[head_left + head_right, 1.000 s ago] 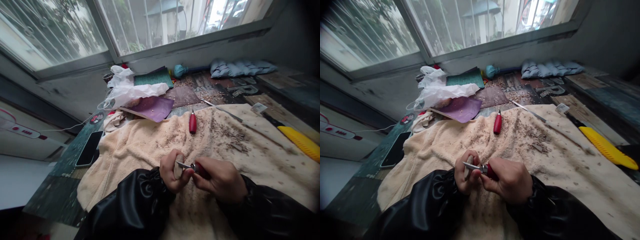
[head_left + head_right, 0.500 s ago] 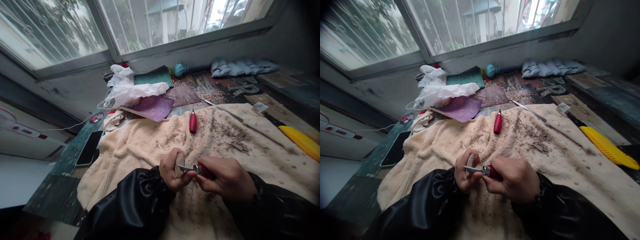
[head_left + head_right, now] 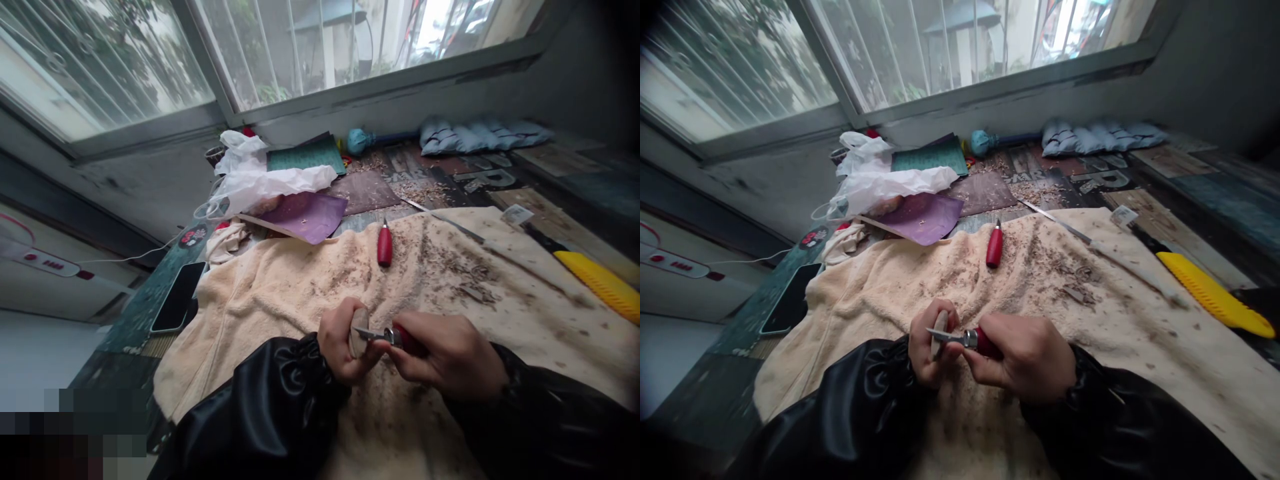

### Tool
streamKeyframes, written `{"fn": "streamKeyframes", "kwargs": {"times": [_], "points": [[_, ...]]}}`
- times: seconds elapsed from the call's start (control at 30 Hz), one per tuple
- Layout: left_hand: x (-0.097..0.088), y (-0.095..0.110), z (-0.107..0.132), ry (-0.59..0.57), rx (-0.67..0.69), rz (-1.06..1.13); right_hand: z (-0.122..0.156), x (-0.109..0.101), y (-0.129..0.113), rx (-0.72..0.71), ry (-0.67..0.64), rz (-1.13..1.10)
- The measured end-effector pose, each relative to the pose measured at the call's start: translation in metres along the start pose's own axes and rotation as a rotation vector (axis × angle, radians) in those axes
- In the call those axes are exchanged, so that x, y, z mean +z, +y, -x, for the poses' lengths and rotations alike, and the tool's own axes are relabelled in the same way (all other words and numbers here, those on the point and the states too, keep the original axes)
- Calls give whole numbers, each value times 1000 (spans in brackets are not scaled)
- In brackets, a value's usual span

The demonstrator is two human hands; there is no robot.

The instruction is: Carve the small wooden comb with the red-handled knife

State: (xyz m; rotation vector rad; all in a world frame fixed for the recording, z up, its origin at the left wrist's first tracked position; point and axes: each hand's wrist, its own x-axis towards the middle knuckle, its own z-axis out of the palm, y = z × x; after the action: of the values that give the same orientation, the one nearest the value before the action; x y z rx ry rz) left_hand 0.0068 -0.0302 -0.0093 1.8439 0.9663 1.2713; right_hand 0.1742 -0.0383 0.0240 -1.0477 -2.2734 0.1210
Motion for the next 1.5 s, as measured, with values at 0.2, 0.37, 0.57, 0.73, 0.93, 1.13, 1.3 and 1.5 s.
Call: {"fn": "streamKeyframes", "kwargs": {"times": [0.2,0.37,0.57,0.73,0.93,1.13,1.3,1.5], "points": [[-2,-7,-2,-27,22,47,1,-1,0,-23,-39,-18],[-2,-7,-1,-11,12,1,1,-1,-2,12,2,-2],[-1,-7,-1,6,2,-5,0,1,-5,29,27,8],[-2,-9,-1,1,8,2,4,7,-8,78,62,-5],[-2,-5,-1,-2,2,-20,2,8,-10,104,89,37],[-1,-1,-1,12,5,-18,2,5,-5,60,35,3],[-2,0,-3,-34,-13,-12,0,-1,-3,26,-2,-7],[-1,6,-4,-23,-38,-61,-1,-1,-4,92,83,67]]}}
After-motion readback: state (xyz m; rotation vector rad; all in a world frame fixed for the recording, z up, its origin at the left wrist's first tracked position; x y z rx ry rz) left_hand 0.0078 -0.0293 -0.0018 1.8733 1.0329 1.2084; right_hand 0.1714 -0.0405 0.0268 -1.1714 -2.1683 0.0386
